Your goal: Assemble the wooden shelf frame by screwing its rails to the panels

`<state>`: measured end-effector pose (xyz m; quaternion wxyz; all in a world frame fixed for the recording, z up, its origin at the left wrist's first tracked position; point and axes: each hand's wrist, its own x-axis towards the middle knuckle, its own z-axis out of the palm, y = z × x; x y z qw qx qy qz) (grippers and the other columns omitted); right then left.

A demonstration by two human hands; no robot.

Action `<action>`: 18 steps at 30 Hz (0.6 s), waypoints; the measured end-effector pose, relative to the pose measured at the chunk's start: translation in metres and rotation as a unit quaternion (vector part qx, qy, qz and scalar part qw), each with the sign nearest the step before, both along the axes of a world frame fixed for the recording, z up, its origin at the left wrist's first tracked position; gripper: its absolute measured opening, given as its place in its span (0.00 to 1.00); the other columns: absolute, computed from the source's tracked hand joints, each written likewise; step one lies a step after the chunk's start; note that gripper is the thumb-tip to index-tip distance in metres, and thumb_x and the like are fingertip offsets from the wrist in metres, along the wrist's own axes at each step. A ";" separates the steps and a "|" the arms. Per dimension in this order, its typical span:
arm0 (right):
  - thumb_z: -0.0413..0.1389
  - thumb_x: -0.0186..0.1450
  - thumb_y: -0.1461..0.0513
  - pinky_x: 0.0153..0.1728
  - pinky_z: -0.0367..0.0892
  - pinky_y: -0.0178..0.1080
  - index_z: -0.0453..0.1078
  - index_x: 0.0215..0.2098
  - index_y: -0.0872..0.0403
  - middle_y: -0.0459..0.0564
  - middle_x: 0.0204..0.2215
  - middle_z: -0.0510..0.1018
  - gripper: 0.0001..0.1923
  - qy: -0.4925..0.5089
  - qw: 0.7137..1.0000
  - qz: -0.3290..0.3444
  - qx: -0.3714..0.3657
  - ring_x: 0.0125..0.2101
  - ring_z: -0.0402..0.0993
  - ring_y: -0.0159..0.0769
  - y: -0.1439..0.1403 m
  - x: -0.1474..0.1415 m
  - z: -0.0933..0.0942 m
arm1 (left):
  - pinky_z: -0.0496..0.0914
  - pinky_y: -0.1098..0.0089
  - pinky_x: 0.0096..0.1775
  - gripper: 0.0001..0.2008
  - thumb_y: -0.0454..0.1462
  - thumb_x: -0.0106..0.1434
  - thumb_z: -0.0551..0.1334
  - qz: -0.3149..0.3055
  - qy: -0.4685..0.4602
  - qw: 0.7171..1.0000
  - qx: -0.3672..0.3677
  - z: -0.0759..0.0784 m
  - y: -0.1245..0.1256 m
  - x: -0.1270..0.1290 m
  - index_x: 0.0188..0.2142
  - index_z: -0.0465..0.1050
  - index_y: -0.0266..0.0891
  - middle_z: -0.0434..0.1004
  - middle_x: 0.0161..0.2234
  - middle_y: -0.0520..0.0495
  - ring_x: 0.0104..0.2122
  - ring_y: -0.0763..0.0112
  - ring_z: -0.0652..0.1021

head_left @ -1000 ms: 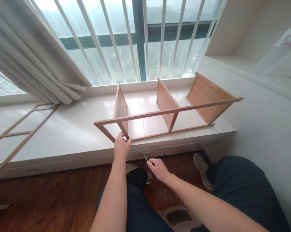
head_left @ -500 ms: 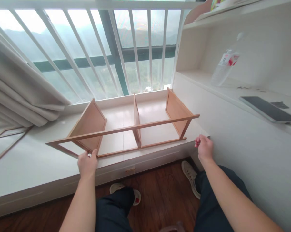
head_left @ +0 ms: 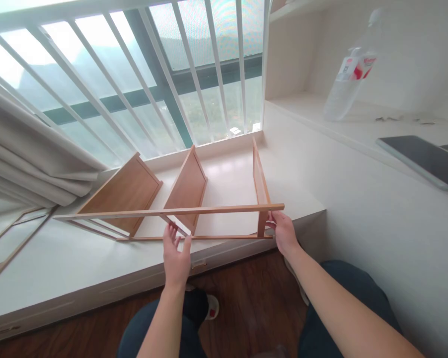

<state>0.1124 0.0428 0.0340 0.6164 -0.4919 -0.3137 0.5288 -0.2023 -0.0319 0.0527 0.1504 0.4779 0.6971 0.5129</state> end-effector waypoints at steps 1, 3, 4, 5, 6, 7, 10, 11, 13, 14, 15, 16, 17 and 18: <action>0.64 0.58 0.44 0.31 0.74 0.38 0.64 0.20 0.50 0.48 0.25 0.77 0.24 0.002 1.000 -0.001 0.000 0.29 0.73 0.37 -0.002 -0.001 -0.001 | 0.70 0.58 0.64 0.34 0.50 0.66 0.63 0.010 0.000 1.000 -0.002 0.001 0.006 0.002 0.69 0.60 0.44 0.71 0.67 0.35 0.65 0.56 0.74; 0.64 0.59 0.43 0.31 0.73 0.38 0.65 0.20 0.50 0.48 0.25 0.77 0.24 0.002 1.000 0.000 -0.001 0.29 0.73 0.37 -0.007 -0.004 -0.004 | 0.72 0.55 0.61 0.31 0.51 0.65 0.64 0.037 0.004 0.999 -0.010 0.004 0.023 -0.006 0.62 0.67 0.40 0.79 0.56 0.35 0.57 0.54 0.80; 0.64 0.59 0.42 0.32 0.73 0.39 0.65 0.20 0.50 0.48 0.24 0.76 0.24 0.002 1.000 0.002 -0.002 0.28 0.73 0.38 -0.010 -0.005 -0.005 | 0.74 0.54 0.59 0.28 0.52 0.63 0.64 0.052 0.007 0.999 -0.015 0.006 0.031 -0.012 0.57 0.70 0.39 0.81 0.51 0.35 0.52 0.53 0.81; 0.64 0.59 0.41 0.32 0.73 0.40 0.66 0.20 0.50 0.48 0.23 0.76 0.25 0.001 1.000 0.005 -0.003 0.28 0.73 0.38 -0.014 -0.006 -0.006 | 0.74 0.52 0.57 0.25 0.52 0.62 0.64 0.067 0.013 0.998 -0.018 0.008 0.038 -0.020 0.52 0.72 0.38 0.82 0.47 0.36 0.48 0.53 0.82; 0.64 0.60 0.41 0.32 0.73 0.40 0.66 0.20 0.50 0.47 0.23 0.75 0.26 0.000 1.000 0.010 -0.004 0.27 0.72 0.38 -0.018 -0.008 -0.007 | 0.75 0.51 0.55 0.23 0.52 0.61 0.64 0.080 0.021 0.996 -0.021 0.010 0.044 -0.027 0.47 0.73 0.38 0.81 0.42 0.38 0.45 0.52 0.82; 0.63 0.60 0.40 0.32 0.72 0.41 0.67 0.20 0.50 0.47 0.22 0.75 0.26 -0.003 1.000 0.018 -0.004 0.27 0.72 0.38 -0.022 -0.010 -0.007 | 0.75 0.50 0.54 0.20 0.52 0.60 0.64 0.092 0.028 0.995 -0.023 0.011 0.049 -0.034 0.43 0.73 0.39 0.80 0.38 0.40 0.41 0.53 0.81; 0.62 0.61 0.39 0.31 0.70 0.41 0.69 0.21 0.51 0.47 0.21 0.74 0.27 -0.019 0.996 0.085 0.004 0.26 0.71 0.39 -0.035 -0.015 -0.008 | 0.75 0.50 0.50 0.14 0.49 0.57 0.65 0.099 0.039 0.994 -0.029 0.015 0.054 -0.052 0.35 0.70 0.41 0.76 0.30 0.45 0.35 0.55 0.78; 0.61 0.62 0.38 0.31 0.70 0.41 0.69 0.21 0.51 0.48 0.21 0.75 0.28 -0.023 0.993 0.117 0.007 0.26 0.71 0.39 -0.038 -0.016 -0.008 | 0.76 0.52 0.48 0.13 0.48 0.56 0.65 0.095 0.038 0.994 -0.031 0.015 0.055 -0.058 0.34 0.69 0.42 0.75 0.29 0.46 0.34 0.56 0.78; 0.60 0.63 0.38 0.31 0.69 0.41 0.68 0.20 0.51 0.49 0.21 0.75 0.29 -0.033 0.987 0.157 0.010 0.26 0.71 0.40 -0.041 -0.014 -0.006 | 0.76 0.55 0.46 0.14 0.47 0.55 0.66 0.082 0.032 0.996 -0.030 0.016 0.055 -0.071 0.35 0.69 0.42 0.76 0.30 0.48 0.35 0.57 0.78; 0.60 0.64 0.38 0.31 0.68 0.41 0.68 0.20 0.51 0.49 0.21 0.76 0.29 -0.037 0.987 0.158 0.012 0.26 0.72 0.40 -0.040 -0.012 -0.005 | 0.76 0.56 0.46 0.15 0.47 0.55 0.67 0.075 0.028 0.996 -0.028 0.015 0.056 -0.077 0.37 0.69 0.43 0.76 0.32 0.48 0.36 0.58 0.79; 0.59 0.64 0.39 0.32 0.68 0.41 0.68 0.21 0.51 0.50 0.22 0.76 0.28 -0.040 0.988 0.146 0.015 0.27 0.71 0.40 -0.038 -0.009 -0.003 | 0.76 0.58 0.45 0.17 0.47 0.55 0.67 0.068 0.024 0.997 -0.024 0.015 0.057 -0.084 0.39 0.69 0.43 0.77 0.33 0.49 0.36 0.59 0.79; 0.59 0.65 0.40 0.32 0.68 0.40 0.68 0.21 0.51 0.50 0.22 0.76 0.27 -0.041 0.991 0.125 0.016 0.28 0.71 0.40 -0.035 -0.006 -0.002 | 0.76 0.59 0.46 0.17 0.47 0.56 0.67 0.062 0.020 0.998 -0.020 0.014 0.059 -0.091 0.40 0.68 0.43 0.77 0.34 0.49 0.37 0.60 0.79; 0.59 0.65 0.41 0.33 0.69 0.40 0.68 0.21 0.51 0.50 0.23 0.76 0.27 -0.040 0.994 0.101 0.014 0.29 0.71 0.39 -0.032 -0.001 0.000 | 0.76 0.59 0.46 0.18 0.47 0.56 0.67 0.058 0.016 0.998 -0.015 0.012 0.062 -0.097 0.41 0.68 0.43 0.77 0.34 0.49 0.37 0.62 0.79; 0.59 0.65 0.42 0.33 0.70 0.40 0.67 0.21 0.51 0.50 0.24 0.76 0.26 -0.035 0.996 0.075 0.010 0.30 0.72 0.39 -0.027 0.004 0.002 | 0.76 0.60 0.46 0.17 0.47 0.58 0.67 0.055 0.013 0.998 -0.011 0.011 0.065 -0.104 0.42 0.67 0.43 0.76 0.34 0.50 0.36 0.63 0.79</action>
